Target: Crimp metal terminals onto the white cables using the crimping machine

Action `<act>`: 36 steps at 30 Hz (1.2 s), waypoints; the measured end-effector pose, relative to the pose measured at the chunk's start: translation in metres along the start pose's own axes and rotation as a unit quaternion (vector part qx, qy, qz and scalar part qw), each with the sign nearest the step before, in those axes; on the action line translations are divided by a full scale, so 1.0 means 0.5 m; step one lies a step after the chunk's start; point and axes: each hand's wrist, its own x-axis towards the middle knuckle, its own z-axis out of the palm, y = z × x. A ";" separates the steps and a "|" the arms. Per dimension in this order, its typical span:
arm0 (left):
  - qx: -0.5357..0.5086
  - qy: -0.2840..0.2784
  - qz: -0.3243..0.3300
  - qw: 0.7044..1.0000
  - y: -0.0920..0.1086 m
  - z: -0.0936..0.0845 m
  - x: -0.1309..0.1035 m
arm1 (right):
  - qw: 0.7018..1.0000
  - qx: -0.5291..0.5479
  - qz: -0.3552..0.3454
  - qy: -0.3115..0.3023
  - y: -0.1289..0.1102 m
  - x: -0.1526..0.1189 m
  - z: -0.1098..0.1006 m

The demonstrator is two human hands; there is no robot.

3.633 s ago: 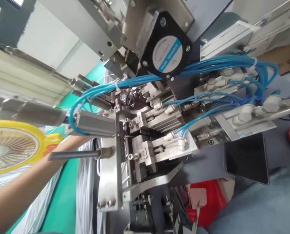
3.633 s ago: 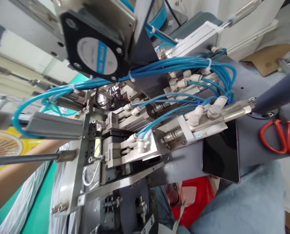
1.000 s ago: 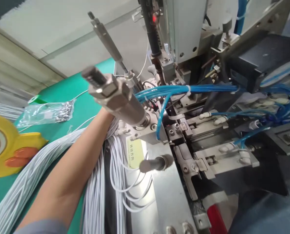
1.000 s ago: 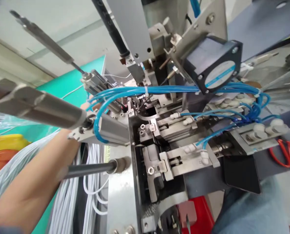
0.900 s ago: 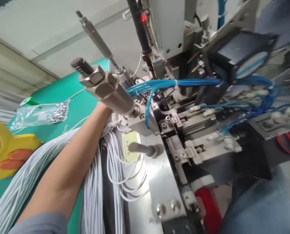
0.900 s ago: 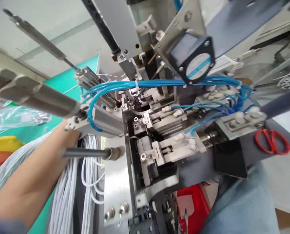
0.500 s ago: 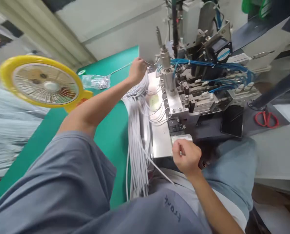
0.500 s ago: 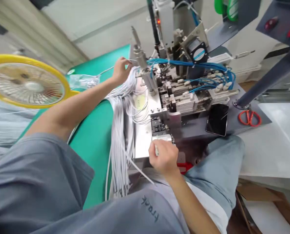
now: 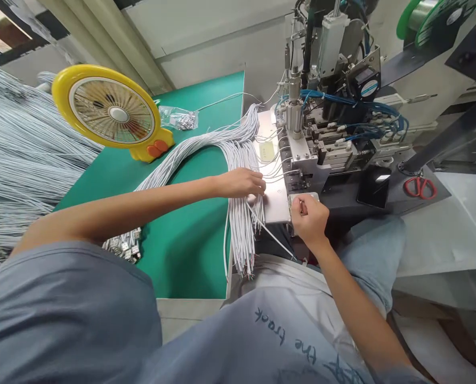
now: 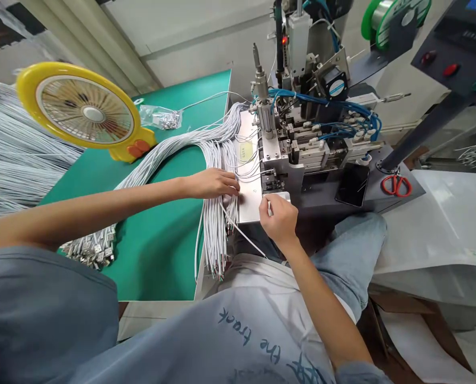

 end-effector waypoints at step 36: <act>-0.326 0.400 0.064 0.854 0.039 0.027 0.161 | 0.907 0.279 0.315 0.010 -0.013 0.057 -0.039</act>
